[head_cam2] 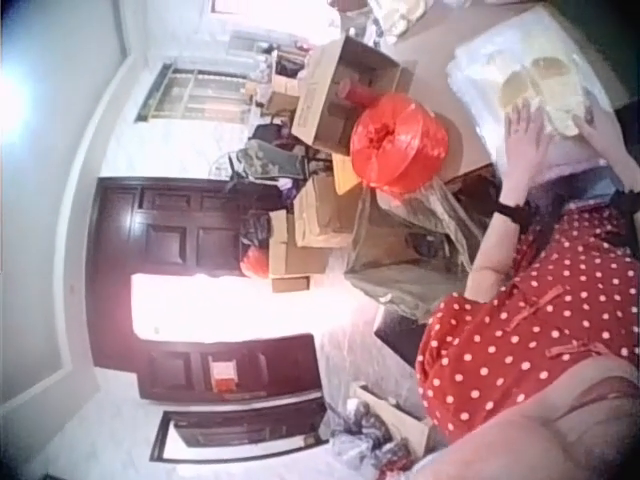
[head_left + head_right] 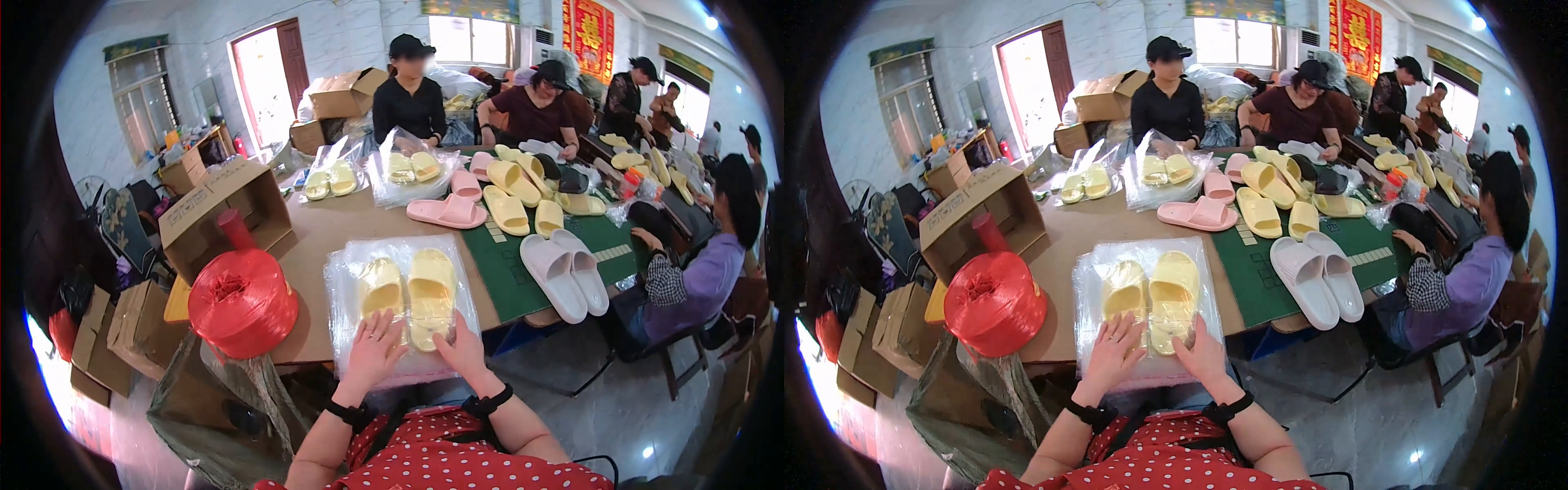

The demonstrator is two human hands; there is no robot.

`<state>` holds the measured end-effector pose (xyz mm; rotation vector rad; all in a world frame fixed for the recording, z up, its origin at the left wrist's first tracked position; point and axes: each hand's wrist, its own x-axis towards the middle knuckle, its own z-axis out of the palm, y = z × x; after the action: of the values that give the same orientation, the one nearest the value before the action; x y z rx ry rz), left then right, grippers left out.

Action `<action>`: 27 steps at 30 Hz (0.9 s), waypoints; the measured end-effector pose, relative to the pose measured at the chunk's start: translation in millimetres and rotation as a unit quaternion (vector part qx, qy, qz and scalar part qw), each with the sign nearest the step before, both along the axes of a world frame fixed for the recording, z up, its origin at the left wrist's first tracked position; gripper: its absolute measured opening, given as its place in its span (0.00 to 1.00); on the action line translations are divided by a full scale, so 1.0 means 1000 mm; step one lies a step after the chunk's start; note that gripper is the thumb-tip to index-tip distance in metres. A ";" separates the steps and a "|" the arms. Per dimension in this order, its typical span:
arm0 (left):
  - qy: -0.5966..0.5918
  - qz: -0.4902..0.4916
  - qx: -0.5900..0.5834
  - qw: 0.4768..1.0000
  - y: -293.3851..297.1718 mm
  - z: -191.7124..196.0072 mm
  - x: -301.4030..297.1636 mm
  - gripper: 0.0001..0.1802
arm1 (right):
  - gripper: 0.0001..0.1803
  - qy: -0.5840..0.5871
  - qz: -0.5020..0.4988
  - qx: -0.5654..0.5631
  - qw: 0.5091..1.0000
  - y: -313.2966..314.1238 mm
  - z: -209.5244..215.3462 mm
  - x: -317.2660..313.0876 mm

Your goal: Picking up slippers from a table and a bag, inspecting them, and placing them into plastic packaging bags.

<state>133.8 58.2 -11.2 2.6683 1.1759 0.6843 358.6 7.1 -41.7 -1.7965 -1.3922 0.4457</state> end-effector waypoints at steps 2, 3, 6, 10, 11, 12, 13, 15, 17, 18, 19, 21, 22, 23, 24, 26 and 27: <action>-0.023 0.015 -0.001 1.000 0.002 -0.013 -0.001 0.30 | 0.44 -0.015 0.002 0.020 1.000 -0.001 -0.002 -0.002; -0.051 0.038 -0.002 0.998 0.002 -0.016 -0.001 0.30 | 0.44 -0.012 -0.004 0.017 1.000 -0.001 -0.002 -0.002; -0.064 0.062 0.011 0.996 0.006 -0.018 -0.001 0.31 | 0.44 -0.020 0.005 0.035 0.999 0.000 0.001 -0.001; -0.078 0.117 0.023 0.990 0.003 -0.028 0.001 0.35 | 0.44 -0.022 0.005 0.023 0.999 -0.001 -0.001 -0.001; -0.087 0.143 0.029 0.985 0.000 -0.029 -0.001 0.38 | 0.44 -0.017 0.007 0.036 0.999 -0.002 -0.002 -0.002; -0.096 0.168 0.035 0.980 -0.003 -0.031 -0.001 0.40 | 0.44 -0.019 0.006 0.031 0.999 -0.003 -0.004 -0.002; -0.096 0.168 0.030 0.981 -0.007 -0.032 0.000 0.40 | 0.44 -0.019 0.007 0.034 0.999 -0.003 -0.005 -0.002; -0.121 0.257 0.041 0.958 -0.015 -0.031 0.001 0.46 | 0.44 -0.019 0.007 0.033 0.999 -0.005 -0.005 -0.003; -0.126 0.269 0.003 0.955 -0.016 -0.028 -0.001 0.47 | 0.44 -0.018 0.005 0.043 0.999 -0.005 -0.004 -0.005; -0.104 0.267 0.014 0.958 -0.016 -0.027 -0.002 0.47 | 0.44 -0.017 0.005 0.037 0.999 -0.004 -0.002 -0.005; -0.082 0.265 0.025 0.960 -0.015 -0.026 -0.002 0.46 | 0.43 -0.023 0.003 0.036 0.999 -0.003 -0.001 -0.004; -0.082 0.264 0.021 0.961 -0.014 -0.023 -0.002 0.44 | 0.43 -0.028 0.006 0.025 0.999 -0.004 0.002 -0.006; -0.081 0.256 0.024 0.963 -0.014 -0.020 -0.002 0.43 | 0.42 -0.028 0.010 0.039 0.999 -0.005 0.005 -0.007; -0.082 0.250 0.029 0.964 -0.012 -0.018 -0.002 0.42 | 0.42 -0.030 0.015 0.056 0.998 -0.004 0.009 -0.007; -0.086 0.249 0.024 0.964 -0.014 -0.019 -0.003 0.40 | 0.42 -0.017 0.021 0.045 0.999 -0.007 0.013 -0.009; -0.096 0.249 0.004 0.964 -0.018 -0.019 -0.004 0.40 | 0.41 -0.002 0.034 0.055 0.998 -0.014 0.022 -0.011; -0.109 0.244 -0.011 0.964 -0.020 -0.020 -0.006 0.40 | 0.41 0.012 0.042 0.070 0.997 -0.016 0.024 -0.011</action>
<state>128.0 38.3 -31.1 2.2159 1.7736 0.9948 347.5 -8.6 -17.8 -1.6193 -1.4496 0.4024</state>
